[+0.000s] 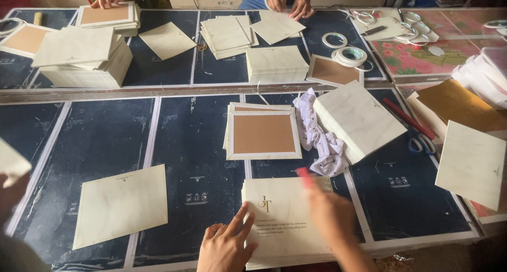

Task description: Assembling wedding invitations by aligning and pressing printed cards onto cardstock backing.

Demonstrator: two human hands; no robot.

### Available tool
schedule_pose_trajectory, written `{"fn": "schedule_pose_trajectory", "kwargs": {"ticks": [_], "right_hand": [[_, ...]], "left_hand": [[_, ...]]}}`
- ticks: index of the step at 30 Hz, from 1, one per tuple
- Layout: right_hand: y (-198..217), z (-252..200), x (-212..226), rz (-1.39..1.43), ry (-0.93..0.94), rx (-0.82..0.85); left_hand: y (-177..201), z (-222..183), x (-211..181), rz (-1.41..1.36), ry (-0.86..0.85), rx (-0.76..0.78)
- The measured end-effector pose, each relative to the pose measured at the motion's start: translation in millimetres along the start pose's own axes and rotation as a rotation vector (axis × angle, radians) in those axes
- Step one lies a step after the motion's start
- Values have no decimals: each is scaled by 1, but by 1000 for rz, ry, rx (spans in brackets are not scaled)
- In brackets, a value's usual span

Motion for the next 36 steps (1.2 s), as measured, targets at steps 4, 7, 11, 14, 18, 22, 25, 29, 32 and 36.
{"fn": "schedule_pose_trajectory", "kwargs": {"ticks": [4, 7, 11, 14, 18, 22, 25, 29, 32, 36], "right_hand": [[1, -16, -32, -72, -328, 178], [-14, -37, 26, -120, -80, -16], [-12, -76, 110, 5, 353, -78], [22, -61, 73, 192, 222, -38], [15, -66, -33, 25, -168, 126], [26, -60, 28, -4, -145, 81], [31, -66, 102, 133, 223, -280], [28, -71, 87, 321, 282, -99], [37, -67, 33, 242, 121, -36], [20, -85, -52, -35, -114, -44]], "left_hand": [[10, 11, 2, -92, -17, 70], [42, 33, 3, -262, 28, 12], [66, 91, 20, -316, 147, -135], [47, 139, 44, -239, 26, -247], [-20, 182, 93, 80, -154, -281], [-3, 180, 85, 52, -258, -427], [42, 171, 63, 60, -315, -452], [115, 152, 51, -263, -150, -530], [158, 124, 45, -483, -17, -432], [178, 71, 14, -490, -227, -448]]}}
Point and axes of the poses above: each hand's wrist, its own z-axis towards the middle knuckle, its own y-axis out of the back of the hand, x = y × z, the point moved 4 cm from there along z, towards the middle knuckle, and after that the axes turned 6 degrees about -x, right-handed, at the moved point
